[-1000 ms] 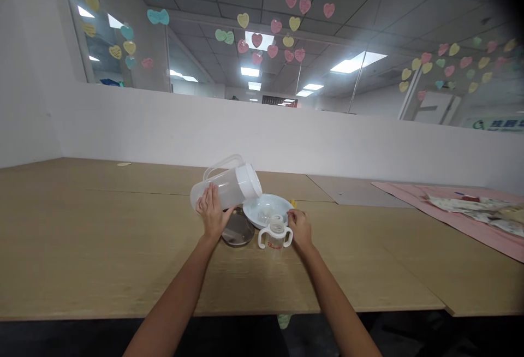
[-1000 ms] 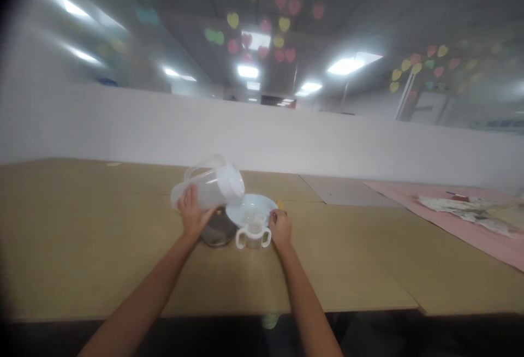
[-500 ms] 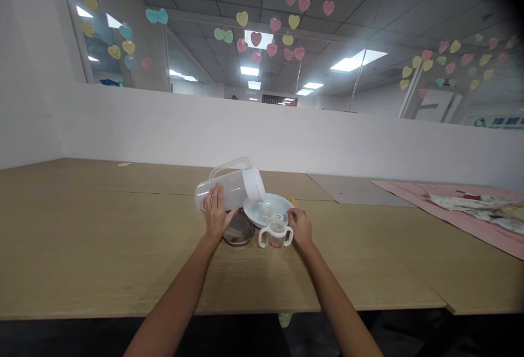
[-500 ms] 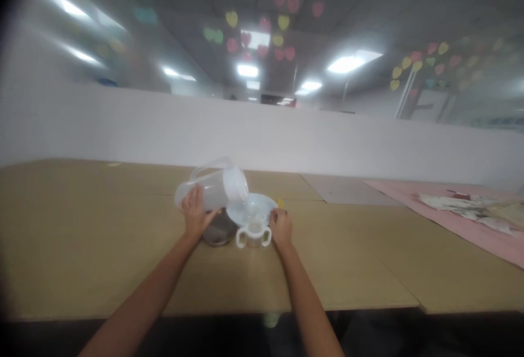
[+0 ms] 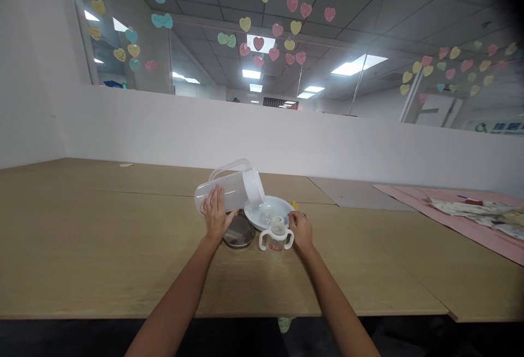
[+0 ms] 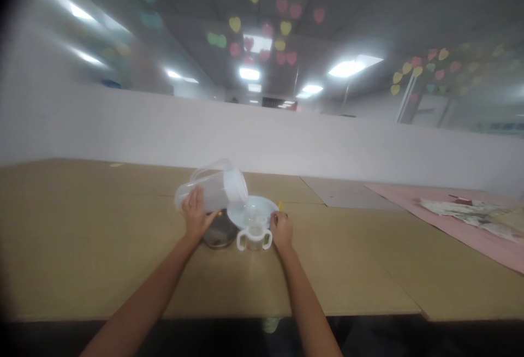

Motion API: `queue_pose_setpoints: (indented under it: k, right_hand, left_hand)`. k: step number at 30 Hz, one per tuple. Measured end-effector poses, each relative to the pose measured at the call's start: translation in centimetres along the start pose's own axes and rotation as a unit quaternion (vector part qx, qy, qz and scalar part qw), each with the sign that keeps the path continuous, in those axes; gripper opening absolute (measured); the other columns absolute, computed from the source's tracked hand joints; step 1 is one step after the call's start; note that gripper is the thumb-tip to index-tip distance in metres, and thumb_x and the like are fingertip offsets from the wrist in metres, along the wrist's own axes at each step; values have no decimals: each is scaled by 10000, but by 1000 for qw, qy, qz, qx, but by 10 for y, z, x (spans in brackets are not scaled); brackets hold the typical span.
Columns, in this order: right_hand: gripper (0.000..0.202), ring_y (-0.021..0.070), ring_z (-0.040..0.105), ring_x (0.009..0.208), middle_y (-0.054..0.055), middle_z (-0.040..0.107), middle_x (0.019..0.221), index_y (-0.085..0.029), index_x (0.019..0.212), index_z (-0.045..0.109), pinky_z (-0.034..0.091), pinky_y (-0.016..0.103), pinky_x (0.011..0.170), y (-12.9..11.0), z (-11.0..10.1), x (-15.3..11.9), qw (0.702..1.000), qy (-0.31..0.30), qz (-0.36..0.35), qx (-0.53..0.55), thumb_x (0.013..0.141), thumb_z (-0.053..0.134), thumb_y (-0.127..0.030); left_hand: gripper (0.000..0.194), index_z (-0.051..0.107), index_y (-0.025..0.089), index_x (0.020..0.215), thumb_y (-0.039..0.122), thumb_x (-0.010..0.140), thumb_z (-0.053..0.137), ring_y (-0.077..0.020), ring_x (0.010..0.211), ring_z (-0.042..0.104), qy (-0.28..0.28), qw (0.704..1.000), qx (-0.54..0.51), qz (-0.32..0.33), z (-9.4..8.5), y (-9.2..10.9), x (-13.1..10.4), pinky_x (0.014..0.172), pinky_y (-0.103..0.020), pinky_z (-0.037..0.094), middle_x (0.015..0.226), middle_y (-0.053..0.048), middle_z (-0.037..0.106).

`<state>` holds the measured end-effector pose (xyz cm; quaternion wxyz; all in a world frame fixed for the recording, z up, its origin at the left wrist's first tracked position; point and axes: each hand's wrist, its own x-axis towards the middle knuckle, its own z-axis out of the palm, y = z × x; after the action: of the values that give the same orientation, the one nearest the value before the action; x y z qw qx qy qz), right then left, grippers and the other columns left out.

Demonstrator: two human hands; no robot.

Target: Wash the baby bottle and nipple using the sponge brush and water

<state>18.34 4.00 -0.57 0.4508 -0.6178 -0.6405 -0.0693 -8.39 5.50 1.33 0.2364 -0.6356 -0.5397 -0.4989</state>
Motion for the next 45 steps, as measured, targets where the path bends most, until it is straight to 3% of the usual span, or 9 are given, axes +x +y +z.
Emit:
queue_pose_setpoints:
  k: [14, 19, 25, 29, 37, 45]
  right_hand:
    - [292, 182, 502, 850, 73, 644, 868, -149, 848, 648, 357, 255, 759, 1, -2, 1, 1000, -8, -3, -2, 822, 369, -231]
    - [317, 192, 504, 867, 82, 637, 869, -151, 866, 640, 368, 266, 757, -2, -2, 0, 1000, -4, 10, 12, 831, 346, -262]
    - [387, 194, 525, 908, 126, 580, 1029, -101, 1086, 533, 391, 302, 799, -3, 1, -1, 998, 32, 35, 44, 817, 331, -292]
    - [445, 218, 520, 983, 163, 539, 1123, -71, 1158, 479, 389, 319, 837, 0, 4, 0, 996, 41, 64, 41, 794, 362, -299]
    - [444, 205, 558, 980, 117, 583, 1106, -111, 1199, 464, 404, 277, 805, -1, 0, 0, 987, -86, 133, 23, 839, 299, -310]
    - [437, 194, 545, 1014, 102, 568, 1144, -129, 1229, 437, 392, 257, 823, -8, -6, 0, 983, -114, 146, -14, 858, 289, -306]
  left_hand:
    - [708, 342, 93, 1314, 423, 725, 555, -326, 1261, 273, -13, 1000, -18, 7, 2, 2, -2, 1031, -444, 131, 1363, -181, 344]
    - [870, 225, 59, 1345, 500, 687, 585, -342, 1260, 253, 36, 997, -45, -54, 2, 4, 2, 1023, -473, 155, 1362, -224, 309]
    - [1023, 99, 91, 1372, 554, 628, 627, -333, 1255, 258, 67, 985, -123, -101, -2, 6, 5, 1010, -469, 227, 1361, -220, 286]
    - [1038, 61, 90, 1375, 537, 633, 634, -328, 1273, 238, 59, 987, -143, -40, -2, 5, 3, 1015, -463, 242, 1370, -235, 254]
    - [966, 45, 58, 1368, 491, 697, 588, -362, 1262, 251, 54, 980, -101, 161, 4, -1, 0, 984, -502, 286, 1345, -273, 281]
    - [934, 55, 80, 1374, 524, 714, 544, -362, 1259, 272, 70, 972, -105, 200, 6, -1, 1, 988, -507, 290, 1340, -260, 305]
